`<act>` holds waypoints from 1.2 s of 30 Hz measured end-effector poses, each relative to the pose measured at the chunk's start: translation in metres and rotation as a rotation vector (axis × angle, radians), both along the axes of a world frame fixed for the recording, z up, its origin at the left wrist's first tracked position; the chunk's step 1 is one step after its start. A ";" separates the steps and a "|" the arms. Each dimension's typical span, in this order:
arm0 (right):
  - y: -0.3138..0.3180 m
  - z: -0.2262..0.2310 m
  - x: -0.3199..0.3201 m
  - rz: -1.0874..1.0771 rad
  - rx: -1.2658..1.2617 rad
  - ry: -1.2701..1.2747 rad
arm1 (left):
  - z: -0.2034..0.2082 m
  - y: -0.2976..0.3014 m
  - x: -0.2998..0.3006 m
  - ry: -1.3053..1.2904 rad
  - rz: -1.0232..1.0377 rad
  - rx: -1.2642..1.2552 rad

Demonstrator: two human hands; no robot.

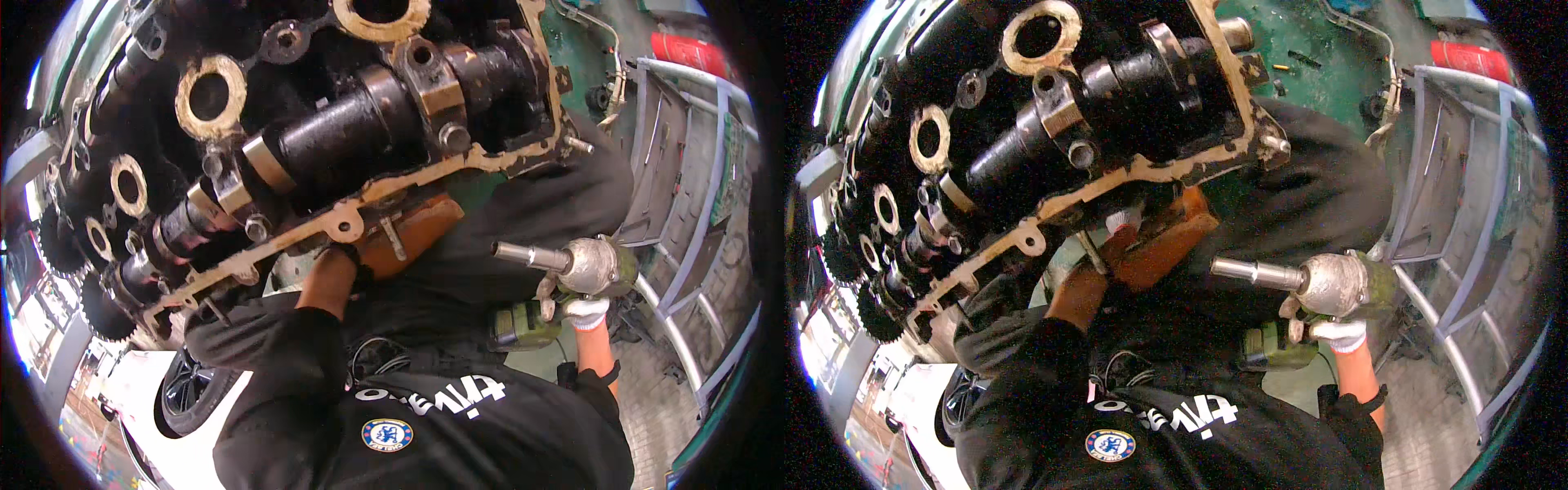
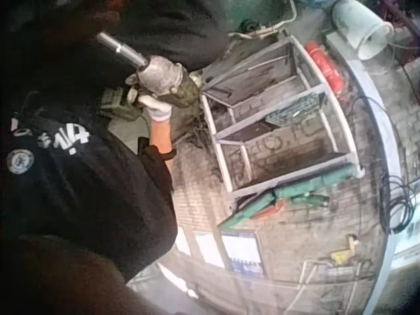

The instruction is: The person uses a cordless impact wrench to tighten bolts on an engine cylinder head resting on their lap. They repeatedly position the tool, tighten fasteners, and remove the tool to move to the next bolt across the head surface.

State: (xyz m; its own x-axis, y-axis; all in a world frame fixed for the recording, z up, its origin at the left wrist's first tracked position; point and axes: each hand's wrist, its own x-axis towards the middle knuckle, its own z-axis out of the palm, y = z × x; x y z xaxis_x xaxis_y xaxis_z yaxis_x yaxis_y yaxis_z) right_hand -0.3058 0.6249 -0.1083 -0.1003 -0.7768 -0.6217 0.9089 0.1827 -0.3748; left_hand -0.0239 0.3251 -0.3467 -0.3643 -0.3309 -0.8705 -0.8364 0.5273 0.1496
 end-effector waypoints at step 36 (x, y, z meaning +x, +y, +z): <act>-0.011 0.006 0.017 -0.075 0.082 0.286 | 0.433 -0.059 -0.078 1.055 0.124 -0.348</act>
State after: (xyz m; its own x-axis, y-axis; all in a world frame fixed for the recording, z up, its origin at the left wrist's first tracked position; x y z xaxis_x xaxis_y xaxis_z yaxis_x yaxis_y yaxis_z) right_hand -0.2884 0.6144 -0.1026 -0.3350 -0.7094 -0.6201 0.7810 0.1591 -0.6039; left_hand -0.1024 0.2664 0.0863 -0.8136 -0.5814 0.0026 -0.4270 0.6004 0.6761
